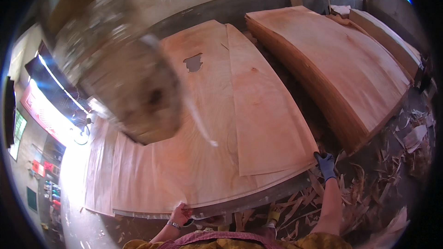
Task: The person selects a sheet of wood veneer, identifies a hole in a base sheet, and uses a cutter to carve out a patch shape from the new sheet to fit into the hole.
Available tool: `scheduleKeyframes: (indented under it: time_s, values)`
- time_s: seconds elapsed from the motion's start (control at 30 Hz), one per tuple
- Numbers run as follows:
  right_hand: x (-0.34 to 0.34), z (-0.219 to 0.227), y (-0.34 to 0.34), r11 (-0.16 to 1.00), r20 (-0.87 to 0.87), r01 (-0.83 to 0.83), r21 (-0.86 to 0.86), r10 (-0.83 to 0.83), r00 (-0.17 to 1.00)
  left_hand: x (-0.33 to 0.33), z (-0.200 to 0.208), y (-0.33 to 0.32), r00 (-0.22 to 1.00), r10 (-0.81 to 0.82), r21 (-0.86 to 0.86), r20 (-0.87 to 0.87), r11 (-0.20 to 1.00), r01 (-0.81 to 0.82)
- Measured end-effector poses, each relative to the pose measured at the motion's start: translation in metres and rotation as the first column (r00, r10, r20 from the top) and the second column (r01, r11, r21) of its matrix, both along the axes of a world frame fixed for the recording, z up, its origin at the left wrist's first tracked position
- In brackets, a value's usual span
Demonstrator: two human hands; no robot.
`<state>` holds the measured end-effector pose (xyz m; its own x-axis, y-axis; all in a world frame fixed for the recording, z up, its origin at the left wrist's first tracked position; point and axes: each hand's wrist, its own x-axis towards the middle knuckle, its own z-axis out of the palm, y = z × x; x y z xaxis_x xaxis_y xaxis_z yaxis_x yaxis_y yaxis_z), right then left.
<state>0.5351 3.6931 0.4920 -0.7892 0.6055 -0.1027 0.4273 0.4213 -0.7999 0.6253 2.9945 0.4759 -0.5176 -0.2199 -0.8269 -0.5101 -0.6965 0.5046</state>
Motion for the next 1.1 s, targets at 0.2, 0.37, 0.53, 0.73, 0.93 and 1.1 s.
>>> scheduleKeyframes:
  time_s: [0.2, 0.37, 0.53, 0.73, 0.93, 1.1]
  values:
    - [-0.012, -0.067, 0.097, 0.990, -0.040, -0.027, -0.140, 0.022, 0.999, -0.012, -0.008, 0.084, 0.995, -0.056, -0.121, 0.087, 0.990, 0.067]
    - [-0.019, -0.062, 0.110, 0.898, 0.063, 0.041, -0.439, -0.014, 0.998, -0.014, 0.005, 0.132, 0.987, -0.009, -0.287, 0.157, 0.956, 0.054]
    - [-0.015, -0.108, 0.108, 0.850, 0.103, 0.026, -0.526, 0.033, 0.994, -0.024, 0.003, 0.138, 0.975, 0.141, -0.354, 0.174, 0.933, -0.072]
    - [0.007, -0.174, 0.094, 0.846, 0.118, 0.039, -0.532, 0.028, 0.993, -0.021, 0.000, 0.150, 0.967, 0.162, -0.450, 0.198, 0.891, -0.057]
    - [0.146, -0.251, 0.033, 0.991, -0.021, -0.130, -0.015, 0.130, 0.991, -0.026, -0.010, 0.127, 0.977, 0.197, -0.499, 0.086, 0.857, -0.129]
    - [0.196, -0.215, 0.016, 0.937, 0.175, -0.005, -0.348, 0.070, 0.982, -0.008, -0.009, 0.122, 0.969, 0.239, -0.437, 0.068, 0.880, -0.186]
